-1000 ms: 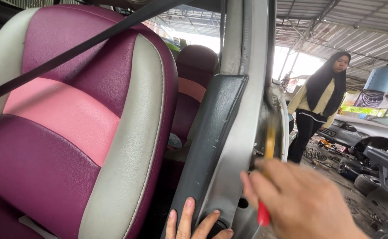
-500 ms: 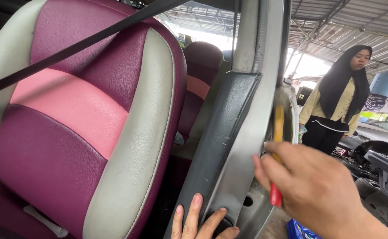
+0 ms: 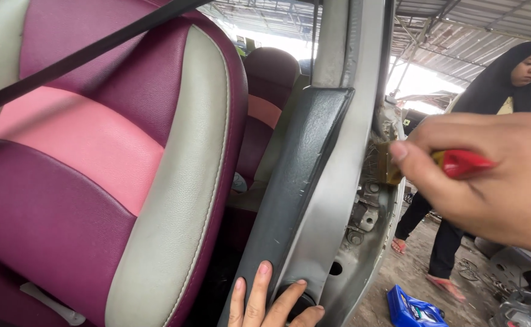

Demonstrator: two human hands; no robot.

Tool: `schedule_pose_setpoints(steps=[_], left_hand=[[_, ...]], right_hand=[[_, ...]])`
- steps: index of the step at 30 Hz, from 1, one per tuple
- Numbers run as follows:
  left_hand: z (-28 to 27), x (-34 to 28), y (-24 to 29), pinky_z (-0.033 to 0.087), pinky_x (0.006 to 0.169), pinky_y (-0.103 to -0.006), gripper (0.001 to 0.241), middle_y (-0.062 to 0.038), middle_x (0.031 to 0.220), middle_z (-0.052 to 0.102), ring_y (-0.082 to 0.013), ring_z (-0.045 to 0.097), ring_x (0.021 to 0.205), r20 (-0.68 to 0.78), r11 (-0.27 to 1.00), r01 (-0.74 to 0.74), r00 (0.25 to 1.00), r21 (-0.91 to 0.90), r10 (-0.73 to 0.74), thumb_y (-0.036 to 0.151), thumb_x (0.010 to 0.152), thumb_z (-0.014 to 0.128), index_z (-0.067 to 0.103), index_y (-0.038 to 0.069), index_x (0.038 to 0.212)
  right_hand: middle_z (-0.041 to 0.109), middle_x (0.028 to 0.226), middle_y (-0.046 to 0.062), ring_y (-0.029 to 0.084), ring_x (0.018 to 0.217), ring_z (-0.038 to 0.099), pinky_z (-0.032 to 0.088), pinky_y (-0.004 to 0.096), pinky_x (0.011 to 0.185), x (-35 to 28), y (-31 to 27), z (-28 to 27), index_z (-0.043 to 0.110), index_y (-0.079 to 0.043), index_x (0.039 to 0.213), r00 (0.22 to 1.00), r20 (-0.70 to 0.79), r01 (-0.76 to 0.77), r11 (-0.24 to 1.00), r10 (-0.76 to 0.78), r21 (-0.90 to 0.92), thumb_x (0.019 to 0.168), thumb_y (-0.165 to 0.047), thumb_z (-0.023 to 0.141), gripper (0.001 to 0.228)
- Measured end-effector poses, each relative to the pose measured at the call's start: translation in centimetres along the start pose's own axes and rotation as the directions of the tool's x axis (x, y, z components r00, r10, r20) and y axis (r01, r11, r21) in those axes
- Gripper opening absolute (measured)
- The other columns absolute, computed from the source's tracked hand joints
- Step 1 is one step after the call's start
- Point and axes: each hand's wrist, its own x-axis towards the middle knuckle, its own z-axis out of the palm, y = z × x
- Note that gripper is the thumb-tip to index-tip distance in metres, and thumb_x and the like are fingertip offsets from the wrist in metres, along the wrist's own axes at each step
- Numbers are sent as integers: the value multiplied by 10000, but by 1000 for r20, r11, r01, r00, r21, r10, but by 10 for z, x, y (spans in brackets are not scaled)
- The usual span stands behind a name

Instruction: The person paints the interior door frame of a car using a small brush. They hold a black plastic cap in their left hand while applying paint with their right hand, covering the metal surface around the door latch and hinge area.

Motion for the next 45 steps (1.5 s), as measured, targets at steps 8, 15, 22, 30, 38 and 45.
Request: schedule_pose_setpoints(steps=[8, 15, 22, 30, 38, 45], left_hand=[[0, 1, 0, 435, 1027, -517, 165, 174, 1013, 752, -343, 635, 1192, -28, 1000, -6, 1000, 5, 6, 400, 944, 653, 634, 439, 785], [6, 0, 0, 443, 1008, -513, 165, 208, 1008, 724, -330, 648, 1171, -56, 1000, 4, 998, 28, -2, 390, 951, 578, 601, 423, 790], [-2, -2, -2, 415, 1051, -524, 173, 181, 1054, 746, -369, 610, 1213, 1, 1000, 1, 1000, -14, -1, 370, 937, 617, 677, 475, 813], [9, -18, -13, 467, 946, -534, 72, 250, 1059, 708, -355, 619, 1180, 6, 995, -72, 997, 67, 72, 481, 907, 647, 659, 536, 863], [21, -31, -19, 421, 1025, -547, 97, 269, 1110, 665, -373, 570, 1232, -42, 986, -130, 990, 108, 135, 592, 984, 573, 637, 519, 981], [11, -27, -10, 418, 1040, -588, 70, 241, 1093, 693, -387, 533, 1286, 37, 998, -22, 999, 60, 20, 525, 924, 603, 655, 525, 877]], right_hand=[[434, 422, 0, 188, 414, 388, 365, 346, 503, 2, -8, 9, 528, -129, 497, 990, 137, -36, 996, 46, -76, 1009, -322, 585, 551], [671, 492, -38, 156, 491, 565, 415, 311, 593, 12, -23, 4, 827, -215, 664, 915, 94, -396, 918, 393, 6, 1002, -327, 536, 460], [558, 452, -65, 50, 356, 460, 344, 211, 331, -21, -4, 24, 677, -152, 622, 992, -71, 116, 974, -104, 195, 983, -164, 581, 373], [717, 607, -79, 49, 457, 585, 381, 215, 403, -26, 2, 15, 769, -172, 767, 997, -49, -48, 978, 59, 202, 995, -235, 554, 321], [583, 651, -14, 142, 533, 554, 556, 287, 564, -31, -9, 18, 600, -129, 770, 958, -48, 287, 949, -284, 130, 1025, -165, 577, 258], [388, 522, -29, 130, 470, 356, 300, 258, 475, -34, -4, 10, 556, -128, 646, 987, -136, 110, 982, -90, 150, 1024, -150, 603, 381]])
